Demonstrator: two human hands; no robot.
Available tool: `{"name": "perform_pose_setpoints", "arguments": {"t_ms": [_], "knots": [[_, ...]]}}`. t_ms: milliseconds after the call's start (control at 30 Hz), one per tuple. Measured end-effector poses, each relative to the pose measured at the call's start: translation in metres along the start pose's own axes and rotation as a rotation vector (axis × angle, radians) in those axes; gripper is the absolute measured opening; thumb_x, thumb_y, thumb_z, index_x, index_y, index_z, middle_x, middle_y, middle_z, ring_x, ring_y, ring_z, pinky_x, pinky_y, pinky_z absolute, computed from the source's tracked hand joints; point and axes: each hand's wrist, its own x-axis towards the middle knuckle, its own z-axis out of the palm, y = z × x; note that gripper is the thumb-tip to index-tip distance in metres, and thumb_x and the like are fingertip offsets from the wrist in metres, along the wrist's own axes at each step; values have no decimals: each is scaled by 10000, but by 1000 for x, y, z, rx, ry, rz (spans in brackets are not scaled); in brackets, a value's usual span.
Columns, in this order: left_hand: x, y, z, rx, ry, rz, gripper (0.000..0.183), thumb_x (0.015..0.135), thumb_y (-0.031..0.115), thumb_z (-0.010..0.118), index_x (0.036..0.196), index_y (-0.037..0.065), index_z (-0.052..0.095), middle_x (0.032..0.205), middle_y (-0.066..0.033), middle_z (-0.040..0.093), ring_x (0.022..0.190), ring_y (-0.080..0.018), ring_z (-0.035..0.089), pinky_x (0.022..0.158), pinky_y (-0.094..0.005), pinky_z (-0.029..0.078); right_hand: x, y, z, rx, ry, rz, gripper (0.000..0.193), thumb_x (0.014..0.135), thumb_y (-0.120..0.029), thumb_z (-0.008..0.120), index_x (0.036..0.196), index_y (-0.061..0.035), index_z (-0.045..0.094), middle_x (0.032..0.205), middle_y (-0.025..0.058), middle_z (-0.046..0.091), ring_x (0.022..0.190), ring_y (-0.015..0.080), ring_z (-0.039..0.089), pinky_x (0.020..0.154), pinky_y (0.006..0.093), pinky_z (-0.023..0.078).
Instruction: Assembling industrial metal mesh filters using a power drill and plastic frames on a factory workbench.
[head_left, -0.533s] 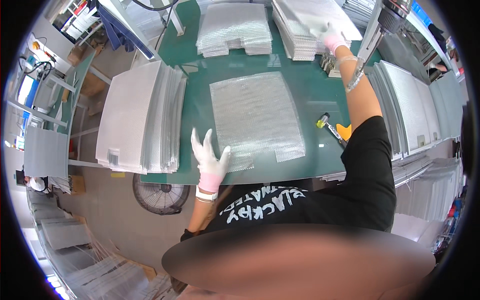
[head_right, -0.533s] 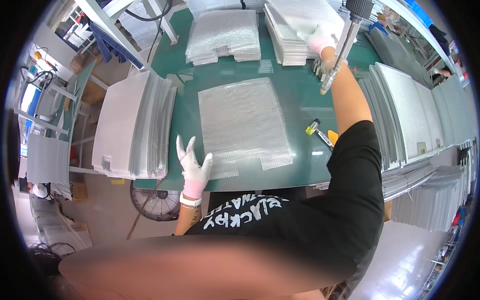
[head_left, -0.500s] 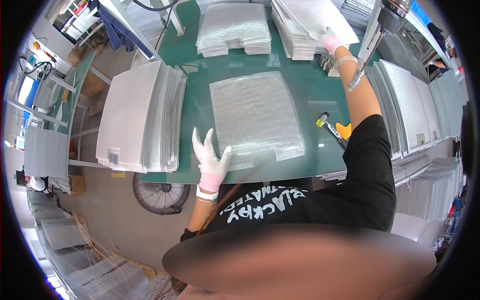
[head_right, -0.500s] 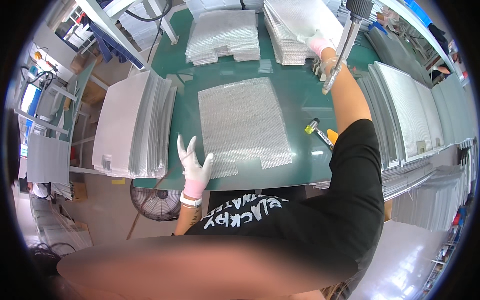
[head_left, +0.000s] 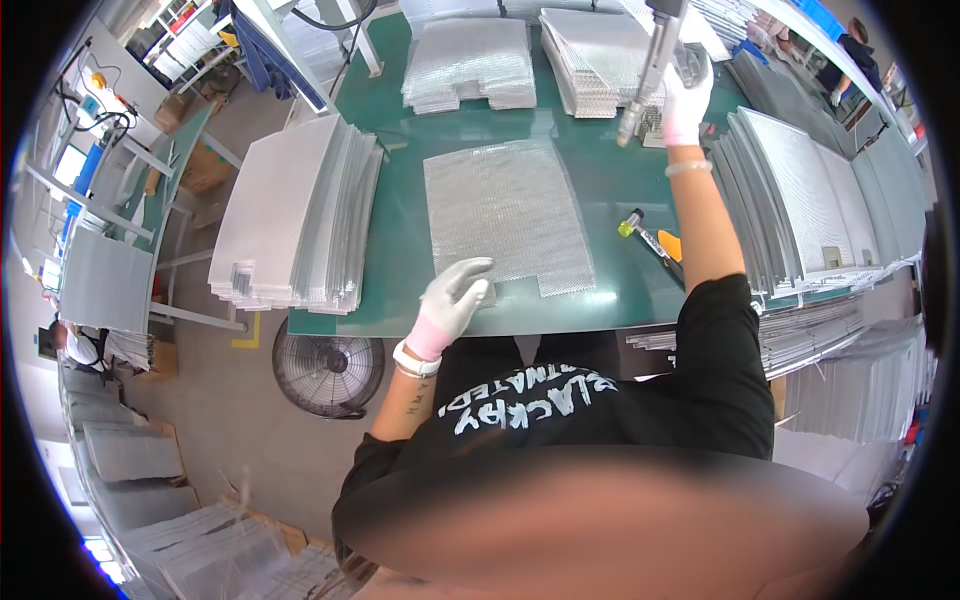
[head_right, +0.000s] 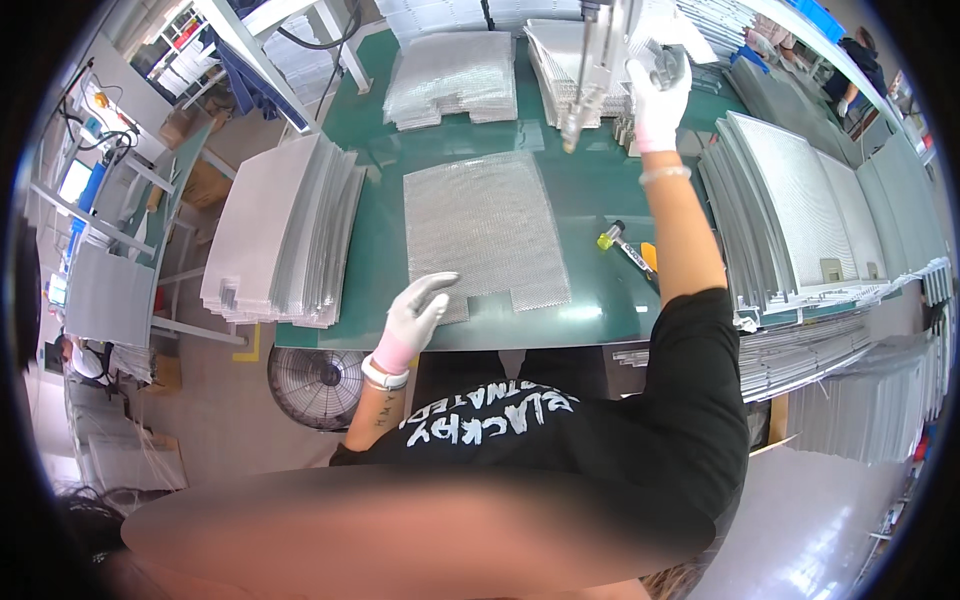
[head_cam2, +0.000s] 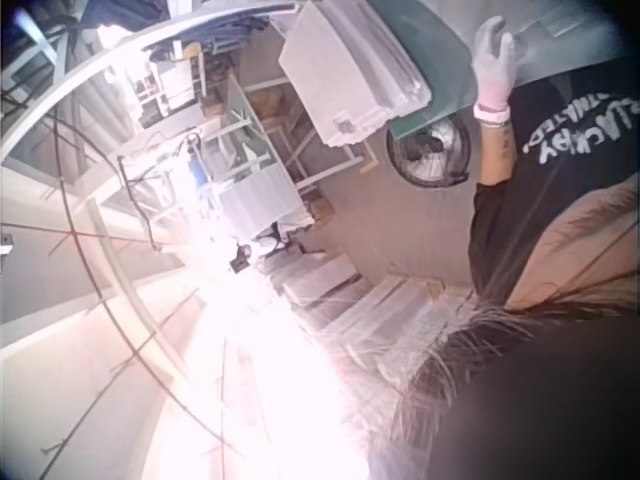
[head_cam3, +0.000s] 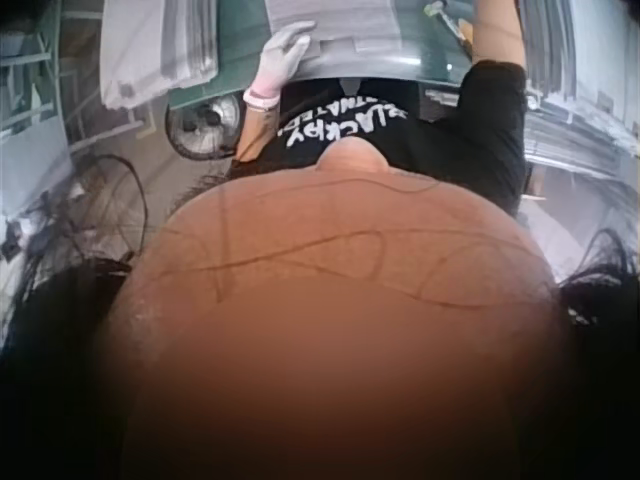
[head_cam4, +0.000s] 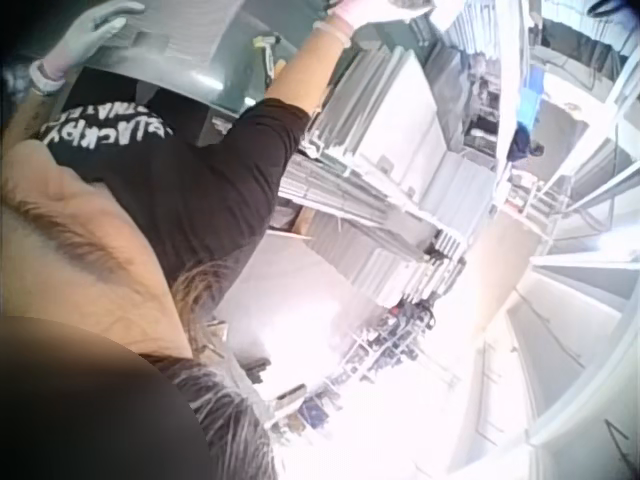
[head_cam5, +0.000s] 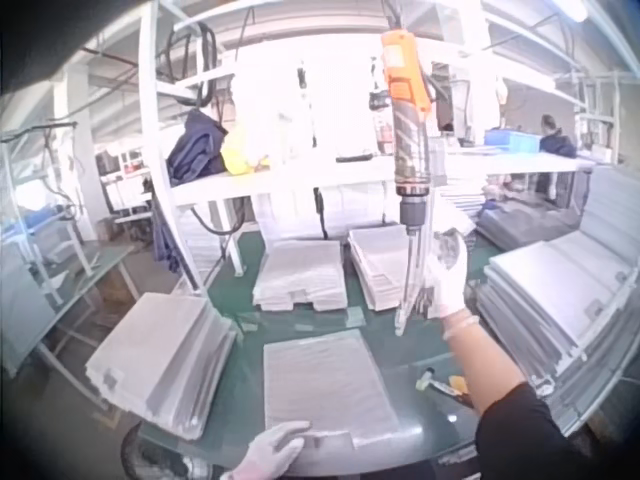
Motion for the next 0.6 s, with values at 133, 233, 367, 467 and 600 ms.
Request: {"name": "perform_pose_setpoints", "arguments": {"t_ms": [133,233,367,467,600], "knots": [[10,11,30,-375,-189,-164,450,965,259,619,1340,19,548,1261,-138,638,1192,-252,591,1047,-355,429,-133,-87,32,380,-115,120,813,800,15,696,1502,-49,290,1442,126,449,1387,273,413,1124,369,355],[19,13,69,-1176,44,94,523,1018,234,533,1472,30,371,1333,-149,587,1212,-260,580,1058,-375,440,-247,-107,16,131,-379,-6,1040,675,-293,866,1493,-27,281,1509,206,345,1417,340,329,1176,467,252],[9,15,55,-889,513,49,479,1046,95,382,1503,14,261,1391,-197,505,1204,-266,583,1009,-376,503,-280,-163,4,-573,-722,-86,965,641,-537,852,1414,-108,466,1511,298,274,1416,537,182,1139,624,191],[-3,-4,15,-442,568,100,476,1032,18,349,1501,19,272,1374,-208,498,1153,-226,611,943,-339,546,-240,-170,-18,-980,-560,-158,868,722,-392,810,1448,-101,435,1473,312,337,1393,485,280,1128,568,262],[1,-20,-1,-460,537,-94,625,964,43,533,1532,57,271,1254,-169,544,1018,-189,591,883,-337,503,-211,-173,-22,-744,-770,473,908,776,-242,773,1516,-22,296,993,253,659,863,341,667,792,376,530]]}}
